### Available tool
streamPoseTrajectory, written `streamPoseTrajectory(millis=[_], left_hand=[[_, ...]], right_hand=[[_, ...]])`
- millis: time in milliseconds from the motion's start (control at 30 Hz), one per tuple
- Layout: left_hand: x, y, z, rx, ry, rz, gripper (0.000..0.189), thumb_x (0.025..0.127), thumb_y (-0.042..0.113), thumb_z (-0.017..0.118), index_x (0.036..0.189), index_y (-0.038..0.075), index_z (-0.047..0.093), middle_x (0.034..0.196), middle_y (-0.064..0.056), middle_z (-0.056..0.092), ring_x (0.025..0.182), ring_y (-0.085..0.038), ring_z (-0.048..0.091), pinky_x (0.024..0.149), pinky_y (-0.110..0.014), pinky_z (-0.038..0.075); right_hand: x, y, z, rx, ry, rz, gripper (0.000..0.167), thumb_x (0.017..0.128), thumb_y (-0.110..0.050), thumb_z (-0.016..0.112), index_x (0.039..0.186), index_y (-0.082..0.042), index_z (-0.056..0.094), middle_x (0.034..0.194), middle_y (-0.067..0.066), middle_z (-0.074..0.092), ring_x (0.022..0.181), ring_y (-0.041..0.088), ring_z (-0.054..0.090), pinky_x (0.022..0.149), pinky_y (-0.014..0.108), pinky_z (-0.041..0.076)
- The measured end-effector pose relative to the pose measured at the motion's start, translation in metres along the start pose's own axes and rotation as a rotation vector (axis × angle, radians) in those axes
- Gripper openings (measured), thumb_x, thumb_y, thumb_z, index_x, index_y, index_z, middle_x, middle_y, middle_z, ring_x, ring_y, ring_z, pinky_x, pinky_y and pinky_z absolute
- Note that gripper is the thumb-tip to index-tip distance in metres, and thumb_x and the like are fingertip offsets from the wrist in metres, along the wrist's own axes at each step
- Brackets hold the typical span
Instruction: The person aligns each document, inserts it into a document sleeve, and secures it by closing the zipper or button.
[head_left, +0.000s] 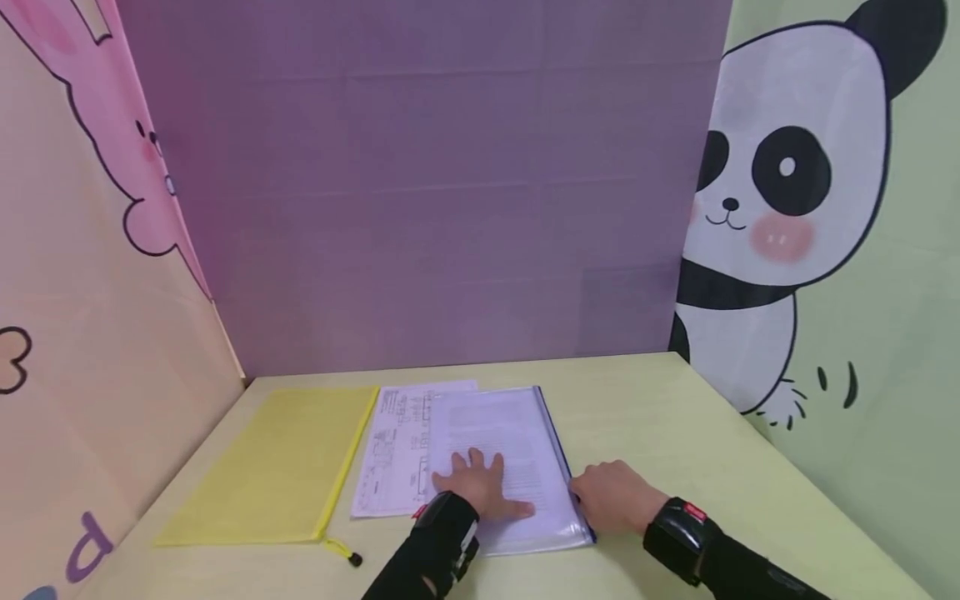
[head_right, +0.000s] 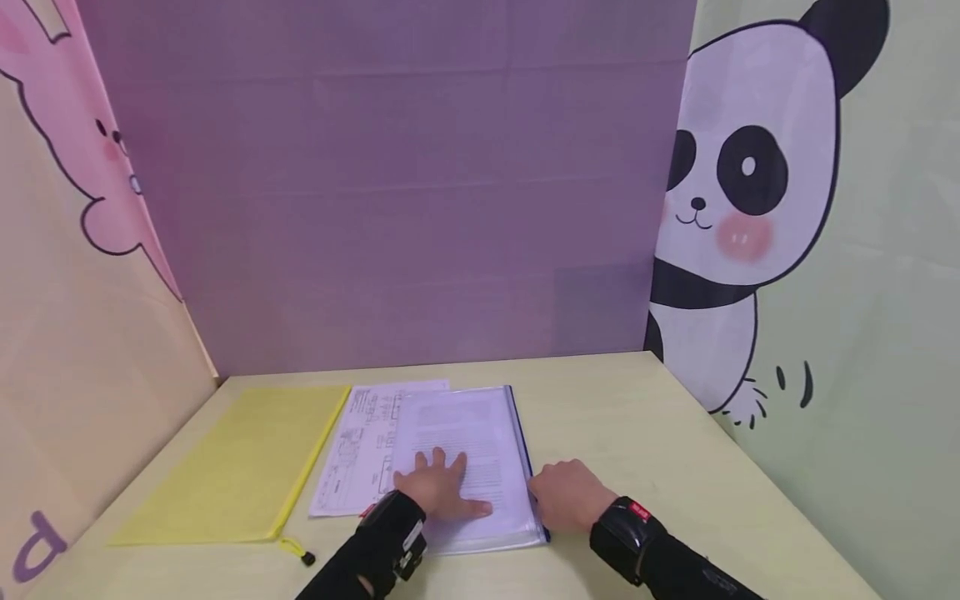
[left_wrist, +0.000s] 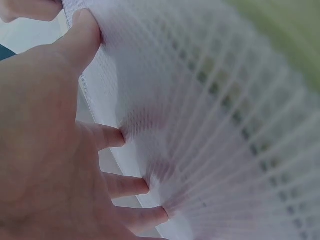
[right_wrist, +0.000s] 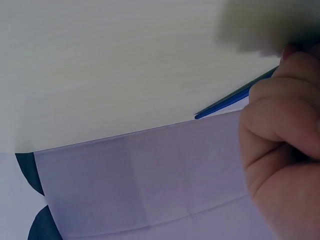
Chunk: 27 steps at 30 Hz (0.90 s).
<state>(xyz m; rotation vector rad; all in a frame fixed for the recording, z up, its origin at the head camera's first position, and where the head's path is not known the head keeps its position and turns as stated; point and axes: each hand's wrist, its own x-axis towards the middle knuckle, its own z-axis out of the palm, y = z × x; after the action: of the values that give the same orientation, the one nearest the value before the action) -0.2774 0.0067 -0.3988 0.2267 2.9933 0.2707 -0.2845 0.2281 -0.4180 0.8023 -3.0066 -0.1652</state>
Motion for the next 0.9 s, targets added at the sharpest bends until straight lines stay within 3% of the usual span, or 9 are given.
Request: streamPoseTrajectory(millis=[600, 900], left_hand=[[-0.001, 0.003, -0.001, 0.022, -0.010, -0.007, 0.095, 0.078, 0.076, 0.068, 0.152, 0.020, 0.049, 0.154, -0.017, 0.042, 0.144, -0.043, 0.034, 0.104, -0.074, 0.035], [-0.003, 0.002, -0.001, 0.018, -0.012, -0.010, 0.095, 0.078, 0.076, 0.069, 0.152, 0.020, 0.048, 0.154, -0.017, 0.042, 0.144, -0.044, 0.034, 0.104, -0.074, 0.034]], right_hand=[[-0.007, 0.005, 0.003, -0.036, 0.076, -0.120, 0.019, 0.087, -0.015, 0.069, 0.073, -0.017, 0.058, 0.060, -0.007, 0.043, 0.051, 0.011, 0.039, 0.048, 0.029, 0.037], [-0.015, 0.003, 0.003, -0.030, 0.039, -0.154, 0.017, 0.087, -0.016, 0.072, 0.075, -0.017, 0.059, 0.061, -0.008, 0.042, 0.052, 0.010, 0.038, 0.049, 0.027, 0.035]])
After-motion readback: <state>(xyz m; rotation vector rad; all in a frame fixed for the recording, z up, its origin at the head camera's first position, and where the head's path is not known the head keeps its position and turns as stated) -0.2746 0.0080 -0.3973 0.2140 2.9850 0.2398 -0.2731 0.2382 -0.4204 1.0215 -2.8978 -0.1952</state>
